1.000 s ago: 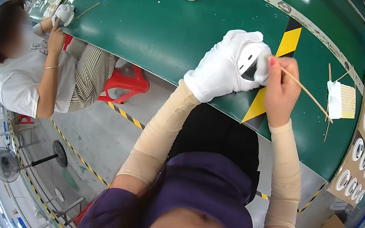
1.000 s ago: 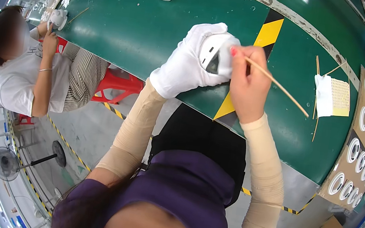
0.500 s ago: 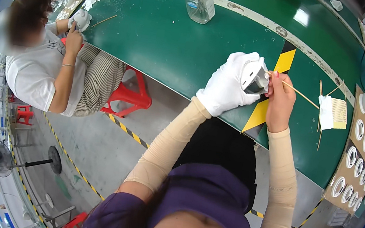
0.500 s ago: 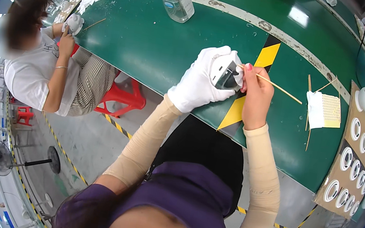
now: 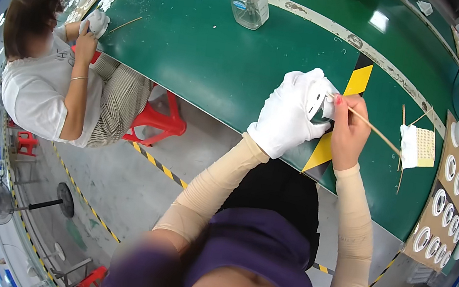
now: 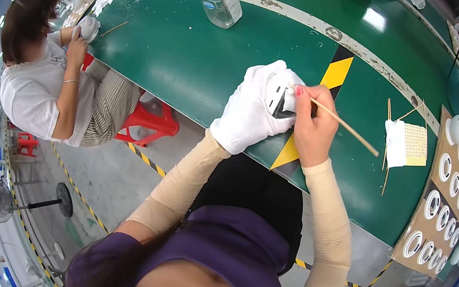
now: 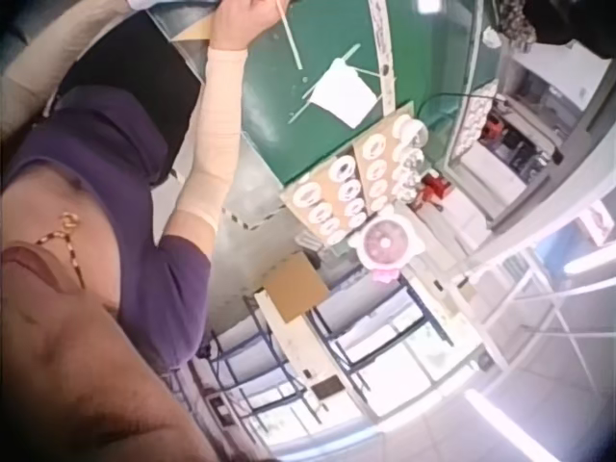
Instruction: Cleaning or applying liquid to circular electronic components using a small wooden stick at an assembly line workstation.
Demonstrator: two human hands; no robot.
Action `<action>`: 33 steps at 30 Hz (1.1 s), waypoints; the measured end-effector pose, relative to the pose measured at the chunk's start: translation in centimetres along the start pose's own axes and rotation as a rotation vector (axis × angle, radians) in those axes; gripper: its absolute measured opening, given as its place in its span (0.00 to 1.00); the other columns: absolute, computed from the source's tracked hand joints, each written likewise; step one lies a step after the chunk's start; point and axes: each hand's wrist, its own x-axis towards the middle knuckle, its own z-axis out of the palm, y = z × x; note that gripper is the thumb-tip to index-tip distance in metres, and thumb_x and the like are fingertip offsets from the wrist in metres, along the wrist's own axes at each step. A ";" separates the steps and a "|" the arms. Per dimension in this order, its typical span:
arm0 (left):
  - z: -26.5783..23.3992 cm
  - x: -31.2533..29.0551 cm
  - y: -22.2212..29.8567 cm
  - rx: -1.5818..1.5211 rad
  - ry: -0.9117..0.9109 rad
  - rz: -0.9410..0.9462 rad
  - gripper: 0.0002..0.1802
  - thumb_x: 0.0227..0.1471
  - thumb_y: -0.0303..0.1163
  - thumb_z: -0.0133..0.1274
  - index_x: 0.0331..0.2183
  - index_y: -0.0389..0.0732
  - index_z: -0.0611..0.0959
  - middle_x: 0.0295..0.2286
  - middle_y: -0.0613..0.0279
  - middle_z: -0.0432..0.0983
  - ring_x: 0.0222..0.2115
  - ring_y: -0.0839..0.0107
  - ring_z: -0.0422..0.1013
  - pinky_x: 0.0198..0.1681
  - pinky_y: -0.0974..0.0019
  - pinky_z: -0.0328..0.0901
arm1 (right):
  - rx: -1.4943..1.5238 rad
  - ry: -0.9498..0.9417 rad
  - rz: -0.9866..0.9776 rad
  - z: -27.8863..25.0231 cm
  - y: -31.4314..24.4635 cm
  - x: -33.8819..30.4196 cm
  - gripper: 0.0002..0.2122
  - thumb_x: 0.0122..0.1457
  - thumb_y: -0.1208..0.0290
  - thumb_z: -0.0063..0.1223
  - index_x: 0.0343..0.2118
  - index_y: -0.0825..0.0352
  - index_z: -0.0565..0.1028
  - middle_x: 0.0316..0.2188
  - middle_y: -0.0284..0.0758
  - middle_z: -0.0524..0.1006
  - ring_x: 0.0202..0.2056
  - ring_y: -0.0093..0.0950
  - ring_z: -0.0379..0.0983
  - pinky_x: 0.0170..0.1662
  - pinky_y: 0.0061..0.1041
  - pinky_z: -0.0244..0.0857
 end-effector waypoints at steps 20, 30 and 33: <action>0.5 0.1 -0.6 -0.031 0.068 0.052 0.46 0.33 0.38 0.68 0.53 0.39 0.64 0.45 0.48 0.65 0.44 0.51 0.67 0.46 0.57 0.66 | 0.047 -0.019 0.044 -0.4 0.4 -0.4 0.06 0.63 0.75 0.47 0.30 0.70 0.71 0.24 0.27 0.68 0.25 0.15 0.59 0.29 0.15 0.54; 0.6 -0.3 -1.0 -0.100 0.015 0.049 0.50 0.29 0.34 0.70 0.54 0.40 0.63 0.46 0.49 0.63 0.48 0.53 0.65 0.49 0.59 0.64 | 0.264 -0.047 0.163 -1.1 0.0 0.2 0.05 0.61 0.74 0.49 0.33 0.69 0.75 0.37 0.36 0.76 0.39 0.21 0.69 0.47 0.19 0.59; 0.6 0.0 -1.5 -0.077 0.047 0.096 0.50 0.28 0.35 0.70 0.54 0.40 0.63 0.47 0.49 0.63 0.48 0.53 0.65 0.49 0.59 0.64 | 0.315 -0.098 0.189 -2.2 -0.1 0.8 0.05 0.60 0.75 0.51 0.34 0.71 0.76 0.36 0.37 0.77 0.38 0.23 0.71 0.46 0.20 0.62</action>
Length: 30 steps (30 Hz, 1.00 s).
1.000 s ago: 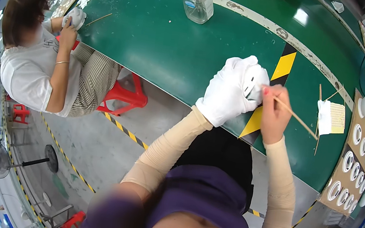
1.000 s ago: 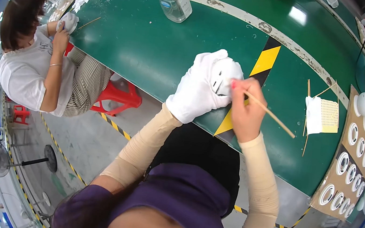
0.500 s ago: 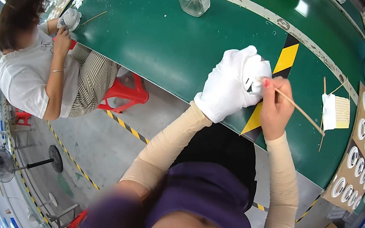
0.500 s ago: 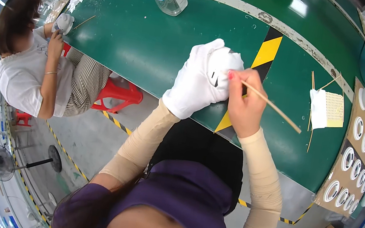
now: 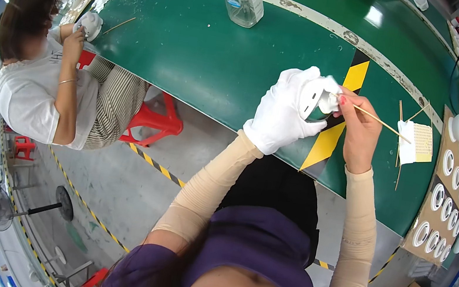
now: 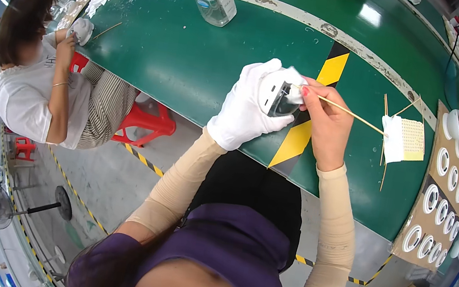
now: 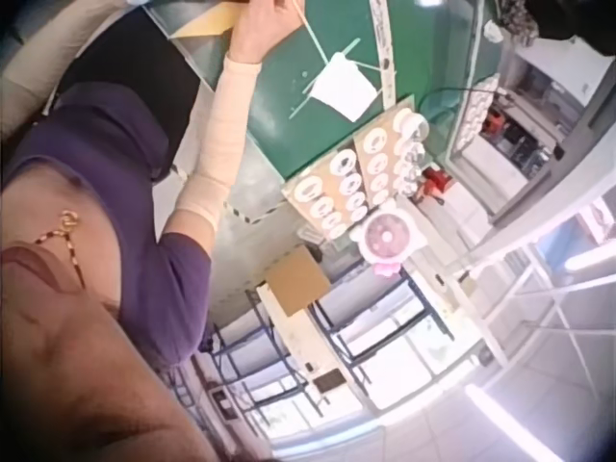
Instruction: Cleaning or applying liquid to circular electronic components using a small wooden stick at an assembly line workstation.
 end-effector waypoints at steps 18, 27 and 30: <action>-0.6 -0.5 0.6 -0.044 -0.055 -0.066 0.47 0.32 0.41 0.67 0.55 0.44 0.65 0.48 0.48 0.63 0.46 0.49 0.66 0.48 0.54 0.64 | 0.128 -0.220 -0.004 15.2 -0.8 21.2 0.06 0.56 0.77 0.56 0.33 0.75 0.76 0.33 0.36 0.77 0.35 0.26 0.75 0.41 0.20 0.71; -1.1 0.1 0.5 -0.073 -0.022 -0.068 0.45 0.34 0.40 0.64 0.56 0.50 0.64 0.43 0.49 0.65 0.41 0.48 0.68 0.44 0.53 0.66 | -0.460 -0.198 -0.126 15.0 1.2 21.4 0.06 0.50 0.73 0.61 0.27 0.72 0.80 0.26 0.31 0.78 0.30 0.19 0.71 0.35 0.19 0.64; -1.7 -0.3 0.6 -0.103 -0.009 -0.082 0.42 0.36 0.41 0.63 0.55 0.50 0.65 0.42 0.50 0.66 0.38 0.48 0.69 0.42 0.52 0.67 | -0.508 -0.171 -0.448 15.5 2.5 22.1 0.08 0.49 0.70 0.62 0.27 0.71 0.80 0.25 0.37 0.79 0.28 0.26 0.74 0.34 0.24 0.66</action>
